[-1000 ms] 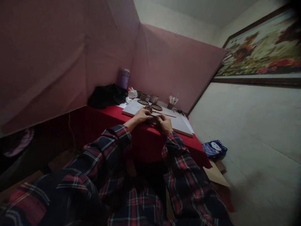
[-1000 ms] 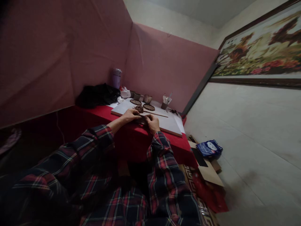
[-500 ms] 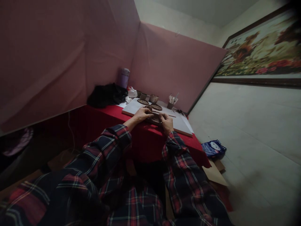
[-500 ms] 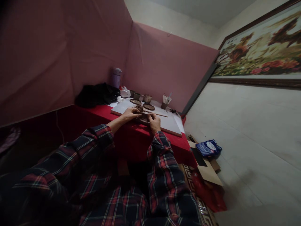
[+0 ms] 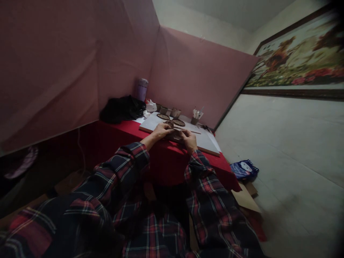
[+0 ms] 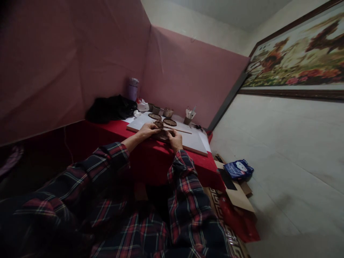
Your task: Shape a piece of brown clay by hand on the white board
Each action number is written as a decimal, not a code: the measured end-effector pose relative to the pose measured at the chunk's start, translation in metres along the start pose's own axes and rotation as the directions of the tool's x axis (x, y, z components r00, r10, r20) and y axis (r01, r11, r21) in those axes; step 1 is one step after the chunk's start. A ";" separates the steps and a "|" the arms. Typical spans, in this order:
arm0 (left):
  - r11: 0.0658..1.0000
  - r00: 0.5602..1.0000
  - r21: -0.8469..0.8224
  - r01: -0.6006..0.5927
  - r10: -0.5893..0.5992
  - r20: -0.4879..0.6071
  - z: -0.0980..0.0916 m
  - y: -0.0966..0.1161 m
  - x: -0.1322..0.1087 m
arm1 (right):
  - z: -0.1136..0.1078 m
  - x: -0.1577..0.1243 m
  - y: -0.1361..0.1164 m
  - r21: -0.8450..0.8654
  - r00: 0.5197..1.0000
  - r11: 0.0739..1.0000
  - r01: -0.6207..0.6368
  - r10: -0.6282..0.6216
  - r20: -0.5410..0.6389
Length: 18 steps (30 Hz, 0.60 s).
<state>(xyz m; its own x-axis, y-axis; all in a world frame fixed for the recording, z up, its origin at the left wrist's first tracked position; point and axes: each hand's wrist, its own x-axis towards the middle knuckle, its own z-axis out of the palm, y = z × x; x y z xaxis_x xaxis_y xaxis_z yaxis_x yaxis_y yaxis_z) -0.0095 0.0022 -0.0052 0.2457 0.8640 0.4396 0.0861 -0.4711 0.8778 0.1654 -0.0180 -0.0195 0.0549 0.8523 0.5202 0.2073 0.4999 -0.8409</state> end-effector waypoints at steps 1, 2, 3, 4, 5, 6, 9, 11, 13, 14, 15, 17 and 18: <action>1.000 1.000 0.004 0.009 -0.009 -0.002 0.000 0.000 0.000 | 0.000 0.000 0.000 0.008 1.000 1.000 -0.010 0.010 0.001; 1.000 1.000 0.007 0.014 -0.014 -0.002 0.000 0.000 0.000 | 0.000 0.000 0.000 0.015 1.000 1.000 -0.021 0.020 0.004; 1.000 1.000 0.008 0.014 -0.014 0.000 0.000 0.000 0.000 | 0.001 0.000 0.000 0.021 1.000 0.999 -0.029 0.028 0.010; 1.000 1.000 0.007 0.011 -0.011 0.004 0.000 0.000 -0.001 | 0.001 0.000 0.000 0.025 0.999 0.999 -0.034 0.034 0.016; 1.000 1.000 0.008 0.005 -0.005 0.007 0.000 0.000 -0.001 | 0.001 -0.001 0.000 0.025 0.999 0.999 -0.037 0.037 0.023; 1.000 1.000 0.009 -0.002 0.002 0.007 0.000 0.000 -0.001 | 0.001 -0.001 0.000 0.021 0.999 0.999 -0.039 0.038 0.029; 0.999 1.000 0.031 -0.010 0.010 -0.001 0.000 0.000 -0.001 | 0.001 -0.002 0.000 -0.001 0.998 0.999 -0.045 0.045 0.047; 0.999 1.000 0.045 -0.008 0.008 0.002 0.000 -0.001 0.000 | 0.001 -0.002 -0.001 -0.013 0.997 0.999 -0.047 0.048 0.056; 0.999 1.000 0.055 0.000 0.000 0.009 0.000 -0.002 0.000 | 0.001 -0.003 -0.001 -0.017 0.998 0.999 -0.046 0.047 0.052; 0.998 1.000 0.058 0.006 -0.007 0.011 0.001 -0.002 0.000 | 0.000 -0.003 -0.002 -0.019 0.998 0.999 -0.044 0.044 0.048; 0.998 1.000 0.061 0.012 -0.013 0.012 0.001 -0.002 0.000 | 0.000 -0.003 -0.002 -0.019 0.998 0.999 -0.041 0.041 0.044; 0.998 1.000 0.063 0.017 -0.017 0.011 0.001 -0.002 -0.001 | 0.000 -0.003 -0.002 -0.014 0.998 0.999 -0.036 0.037 0.047; 0.998 1.000 0.064 0.014 -0.014 0.010 0.001 -0.001 -0.002 | 0.000 -0.002 -0.001 -0.010 0.998 0.999 -0.035 0.036 0.053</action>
<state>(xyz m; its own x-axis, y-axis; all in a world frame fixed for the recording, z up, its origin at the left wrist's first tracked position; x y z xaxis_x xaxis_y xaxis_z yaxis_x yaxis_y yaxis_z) -0.0093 0.0010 -0.0073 0.2540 0.8688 0.4250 0.1511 -0.4696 0.8698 0.1646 -0.0207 -0.0197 0.0108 0.8765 0.4812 0.2155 0.4679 -0.8571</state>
